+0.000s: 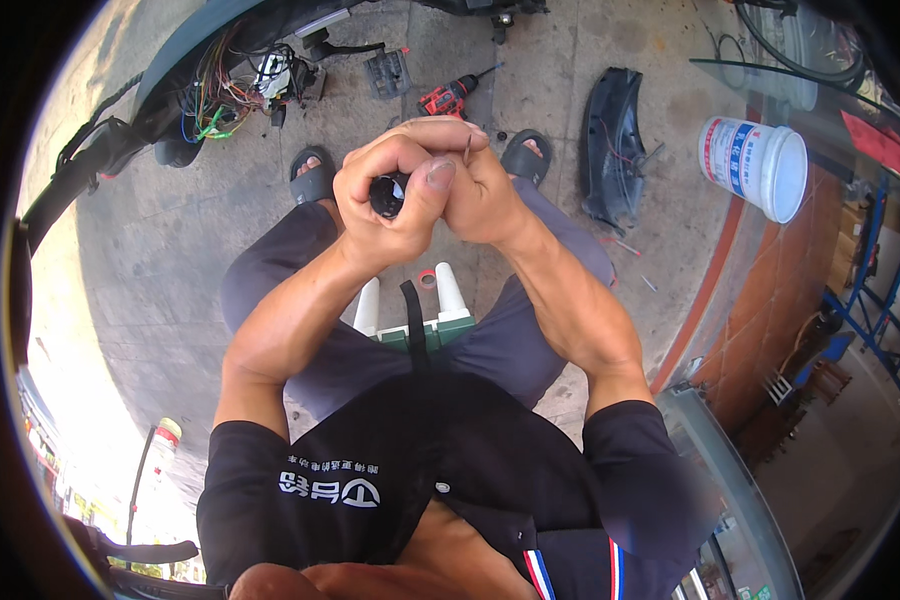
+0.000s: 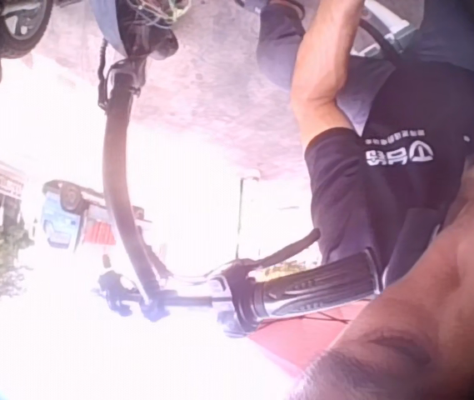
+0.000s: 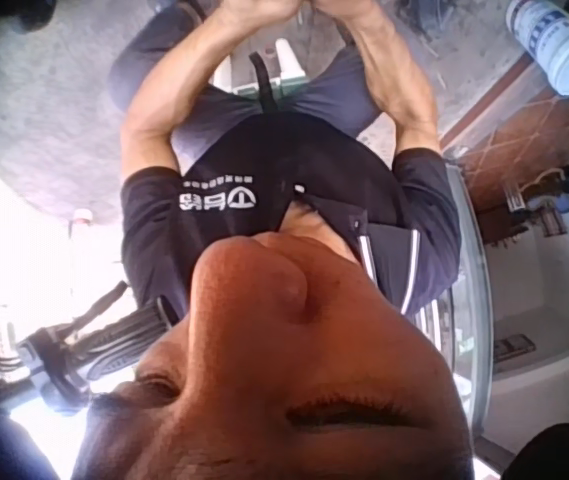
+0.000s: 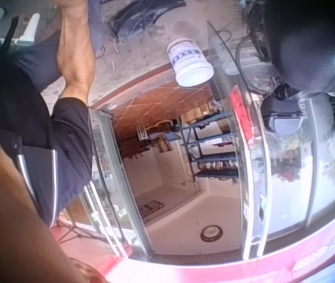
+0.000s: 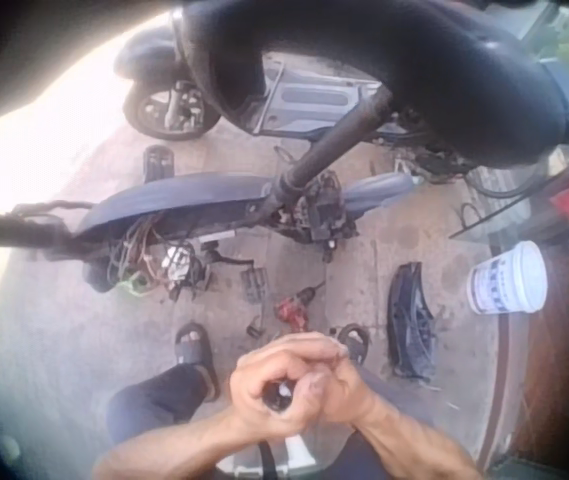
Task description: The person sits on a small stool and works on a small black electrical connector. They strip and twist wires, insert them into the connector housing, and use a small screwdriver to tighten the terminals. The person then assembles the connector housing and secures it.
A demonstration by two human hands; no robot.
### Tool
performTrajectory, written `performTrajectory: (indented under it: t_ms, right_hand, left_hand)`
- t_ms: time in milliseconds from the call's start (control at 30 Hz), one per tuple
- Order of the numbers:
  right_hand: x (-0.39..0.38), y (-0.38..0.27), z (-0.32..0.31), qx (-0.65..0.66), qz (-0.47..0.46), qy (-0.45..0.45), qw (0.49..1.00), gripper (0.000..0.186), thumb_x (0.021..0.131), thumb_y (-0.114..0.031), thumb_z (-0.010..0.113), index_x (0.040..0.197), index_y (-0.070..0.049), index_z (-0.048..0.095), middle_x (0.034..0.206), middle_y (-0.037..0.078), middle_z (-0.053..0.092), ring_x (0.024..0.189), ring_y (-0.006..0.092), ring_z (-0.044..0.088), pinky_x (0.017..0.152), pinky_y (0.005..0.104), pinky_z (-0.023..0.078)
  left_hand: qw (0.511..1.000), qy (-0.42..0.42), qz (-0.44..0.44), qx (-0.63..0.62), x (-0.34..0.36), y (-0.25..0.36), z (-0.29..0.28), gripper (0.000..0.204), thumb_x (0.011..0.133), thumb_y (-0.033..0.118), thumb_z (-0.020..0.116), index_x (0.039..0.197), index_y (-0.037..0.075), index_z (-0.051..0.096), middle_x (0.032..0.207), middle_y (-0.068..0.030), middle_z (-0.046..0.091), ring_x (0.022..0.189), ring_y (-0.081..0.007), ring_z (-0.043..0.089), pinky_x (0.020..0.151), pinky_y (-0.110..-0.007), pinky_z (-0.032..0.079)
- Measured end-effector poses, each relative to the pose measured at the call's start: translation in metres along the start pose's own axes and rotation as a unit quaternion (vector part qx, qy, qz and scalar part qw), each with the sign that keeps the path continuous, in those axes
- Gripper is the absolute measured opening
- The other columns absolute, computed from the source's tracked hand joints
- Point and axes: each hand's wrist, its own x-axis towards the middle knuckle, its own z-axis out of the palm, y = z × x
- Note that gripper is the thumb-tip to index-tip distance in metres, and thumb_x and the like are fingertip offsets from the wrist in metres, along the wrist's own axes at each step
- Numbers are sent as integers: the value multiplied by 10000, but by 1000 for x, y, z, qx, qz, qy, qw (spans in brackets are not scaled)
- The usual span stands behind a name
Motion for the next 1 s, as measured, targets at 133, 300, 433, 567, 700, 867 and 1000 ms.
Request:
performTrajectory:
  t_ms: [133, 300, 433, 567, 700, 867, 1000]
  right_hand:
    - [-9, -17, -5, -26, 75, -13, 997, 212, 884, -189, 575, 973, -23, 671, 990, 40, 657, 922, 133, 622, 785, 294, 510]
    - [-1, -3, 2, 101, 76, -17, 992, 244, 889, -199, 551, 981, -14, 681, 1012, 39, 648, 938, 124, 611, 816, 279, 506]
    - [0, 11, -2, 205, 102, -11, 973, 249, 892, -218, 580, 1013, -21, 674, 1024, 31, 640, 948, 115, 605, 820, 274, 509]
    - [-8, 0, -5, 241, 152, 34, 958, 271, 897, -241, 612, 1057, -25, 649, 1019, 24, 633, 932, 103, 604, 791, 266, 516]
    - [-7, -8, -3, 109, 127, 65, 984, 264, 895, -246, 634, 1045, -29, 646, 951, 12, 635, 819, 74, 598, 662, 237, 499]
    - [0, -3, -10, 242, 177, 19, 954, 253, 908, -255, 636, 1040, -40, 651, 840, -10, 621, 682, 35, 561, 514, 203, 422]
    - [-4, -6, -5, 247, 156, 51, 955, 221, 955, -234, 576, 1045, -48, 655, 824, -18, 617, 668, 35, 561, 501, 200, 408]
  left_hand:
    - [998, -24, -20, 47, 3, 8, -3, 130, 809, -23, 663, 740, -16, 553, 948, -198, 712, 873, -270, 707, 794, -360, 554]
    - [996, -36, -6, 81, 9, 11, -4, 97, 807, -34, 665, 769, -35, 576, 954, -205, 705, 886, -267, 706, 794, -353, 552]
    - [997, -41, -15, 70, 9, 11, -2, 89, 805, -16, 677, 783, -39, 593, 965, -201, 704, 903, -278, 709, 802, -355, 551]
    - [997, -37, -21, 64, 9, 9, 0, 89, 810, 6, 681, 802, -43, 608, 969, -196, 705, 916, -283, 708, 824, -364, 548]
    - [998, -25, -27, 52, 9, 7, 1, 99, 804, 28, 700, 804, -32, 621, 956, -186, 710, 879, -267, 708, 801, -355, 547]
    - [999, -9, -33, 37, 9, 4, 3, 122, 777, 52, 737, 785, -8, 631, 931, -159, 719, 800, -225, 708, 729, -310, 552]
    - [998, -15, -61, 6, 9, 5, 0, 126, 788, 56, 732, 812, -15, 631, 983, -181, 715, 857, -237, 700, 791, -335, 542]
